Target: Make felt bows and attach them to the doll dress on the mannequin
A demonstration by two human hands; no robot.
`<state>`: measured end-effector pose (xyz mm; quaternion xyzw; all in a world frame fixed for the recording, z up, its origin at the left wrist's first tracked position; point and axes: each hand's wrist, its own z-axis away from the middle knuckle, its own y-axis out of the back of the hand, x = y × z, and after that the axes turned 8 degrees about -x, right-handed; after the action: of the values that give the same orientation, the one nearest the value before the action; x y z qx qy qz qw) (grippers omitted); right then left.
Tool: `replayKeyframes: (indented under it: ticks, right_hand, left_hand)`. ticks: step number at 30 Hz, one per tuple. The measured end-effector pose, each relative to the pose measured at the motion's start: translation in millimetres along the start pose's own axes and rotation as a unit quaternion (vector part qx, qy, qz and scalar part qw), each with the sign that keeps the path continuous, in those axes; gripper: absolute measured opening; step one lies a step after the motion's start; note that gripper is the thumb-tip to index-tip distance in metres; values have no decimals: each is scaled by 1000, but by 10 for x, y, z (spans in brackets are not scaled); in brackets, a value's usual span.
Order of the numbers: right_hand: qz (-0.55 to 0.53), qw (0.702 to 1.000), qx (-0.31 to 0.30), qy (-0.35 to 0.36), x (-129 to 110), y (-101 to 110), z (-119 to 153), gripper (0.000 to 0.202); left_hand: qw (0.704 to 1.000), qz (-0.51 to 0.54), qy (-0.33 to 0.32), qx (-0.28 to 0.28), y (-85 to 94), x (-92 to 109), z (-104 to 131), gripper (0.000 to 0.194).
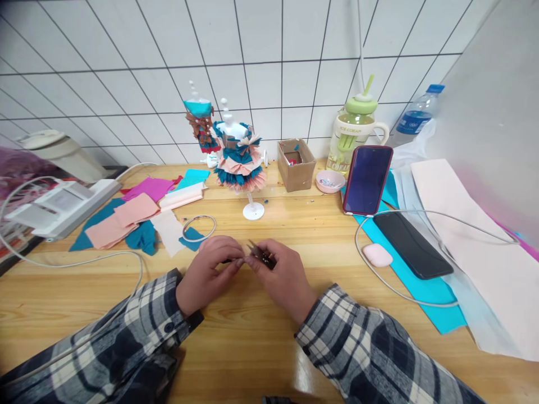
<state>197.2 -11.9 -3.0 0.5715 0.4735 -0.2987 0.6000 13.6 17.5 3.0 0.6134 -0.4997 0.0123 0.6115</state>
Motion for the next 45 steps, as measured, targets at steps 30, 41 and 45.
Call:
replayKeyframes:
  ticks: [30, 41, 45]
  right_hand:
    - [72, 993, -89, -23, 28, -133, 53, 40]
    - [87, 991, -98, -34, 80, -130, 28, 38]
    - [71, 991, -106, -28, 75, -122, 46, 38]
  left_hand:
    - [967, 215, 139, -3, -127, 26, -5, 20]
    - [952, 263, 158, -3, -197, 16, 14, 20]
    - [948, 280, 155, 3, -205, 14, 26, 20]
